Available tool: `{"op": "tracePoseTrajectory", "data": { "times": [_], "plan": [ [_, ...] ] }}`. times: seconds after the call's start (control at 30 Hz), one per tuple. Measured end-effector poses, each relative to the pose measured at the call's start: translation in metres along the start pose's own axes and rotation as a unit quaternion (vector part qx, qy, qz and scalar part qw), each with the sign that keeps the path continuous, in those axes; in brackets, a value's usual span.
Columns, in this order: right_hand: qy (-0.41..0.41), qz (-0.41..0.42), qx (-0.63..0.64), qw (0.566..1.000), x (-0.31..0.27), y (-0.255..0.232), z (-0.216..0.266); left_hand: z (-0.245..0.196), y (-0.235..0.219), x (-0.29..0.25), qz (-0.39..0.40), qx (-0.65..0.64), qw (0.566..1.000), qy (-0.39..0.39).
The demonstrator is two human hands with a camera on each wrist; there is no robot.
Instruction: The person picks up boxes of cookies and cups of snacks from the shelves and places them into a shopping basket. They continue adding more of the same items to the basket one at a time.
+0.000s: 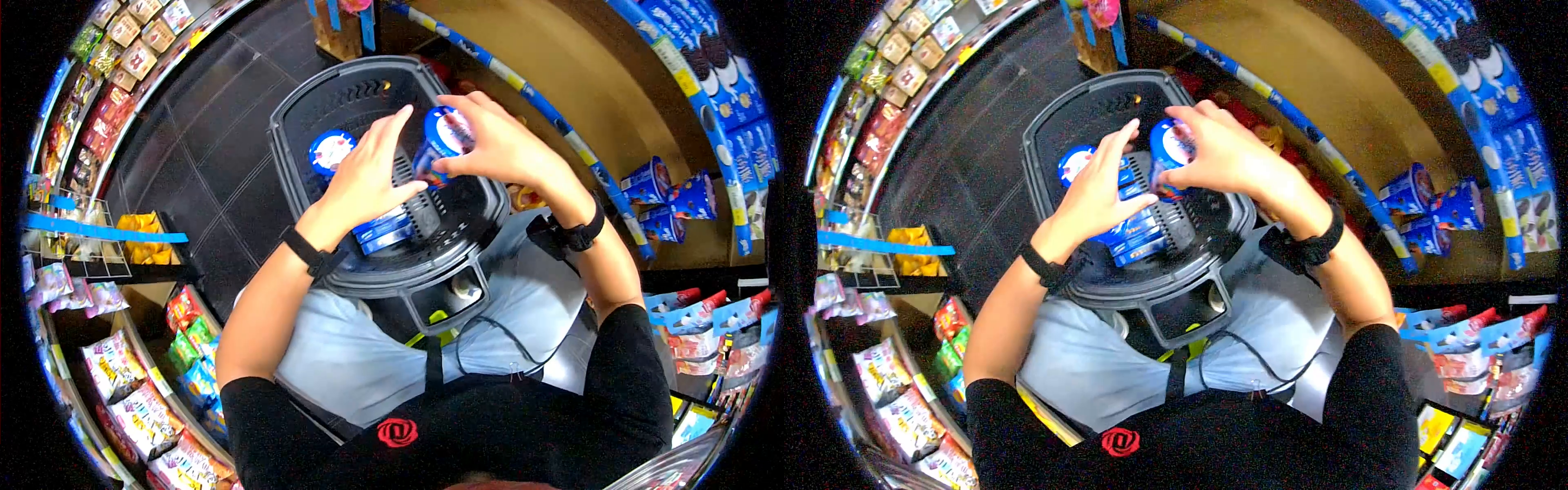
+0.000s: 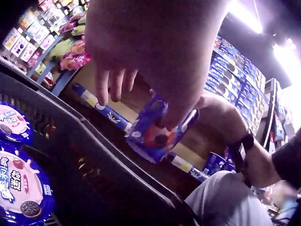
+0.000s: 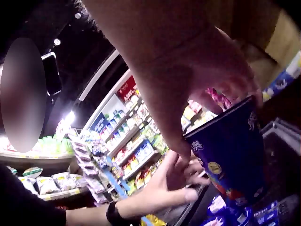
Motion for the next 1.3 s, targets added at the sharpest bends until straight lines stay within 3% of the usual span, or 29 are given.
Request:
{"op": "tracePoseTrajectory", "data": {
  "times": [0.17, 0.27, 0.53, 0.6, 0.73, 0.83, 0.93, 1.0, 1.3],
  "plan": [
    [-0.039, 0.013, 0.007, 0.999, 0.01, 0.051, 0.015, 0.0, 0.007, 0.002, 0.014, -0.008, 1.0, -0.003],
    [-0.001, 0.021, 0.054, 0.998, 0.011, 0.061, 0.007, 0.011, 0.014, 0.004, 0.027, -0.023, 0.999, -0.029],
    [0.003, 0.019, 0.117, 0.993, 0.011, 0.068, -0.012, 0.027, 0.033, 0.008, 0.041, -0.004, 0.999, -0.031],
    [0.003, 0.025, 0.122, 0.992, 0.01, 0.068, -0.017, 0.029, 0.036, 0.008, 0.051, -0.011, 0.996, -0.066],
    [0.017, -0.05, 0.1, 0.994, 0.011, 0.058, -0.037, 0.031, 0.048, 0.01, 0.068, 0.117, 0.985, -0.103],
    [0.007, -0.173, 0.064, 0.983, 0.008, 0.032, -0.042, 0.032, 0.071, 0.016, 0.122, 0.141, 0.972, -0.14],
    [0.03, -0.168, 0.077, 0.982, 0.006, 0.023, -0.048, 0.043, 0.105, 0.022, 0.169, 0.163, 0.961, -0.144],
    [0.039, -0.172, 0.083, 0.981, 0.004, 0.021, -0.053, 0.059, 0.14, 0.021, 0.261, 0.149, 0.941, -0.153],
    [0.055, -0.205, 0.084, 0.974, -0.004, 0.009, -0.064, 0.123, 0.221, 0.035, 0.229, 0.105, 0.953, -0.167]
  ]
}}
Point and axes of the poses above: each hand's wrist, its own x-axis towards the middle knuckle, its own y-axis out of the palm, z = x × y, the point moved 9 cm from there along x, towards the middle knuckle, and after that the axes turned 9 degrees about -y, right-handed, at the moved point
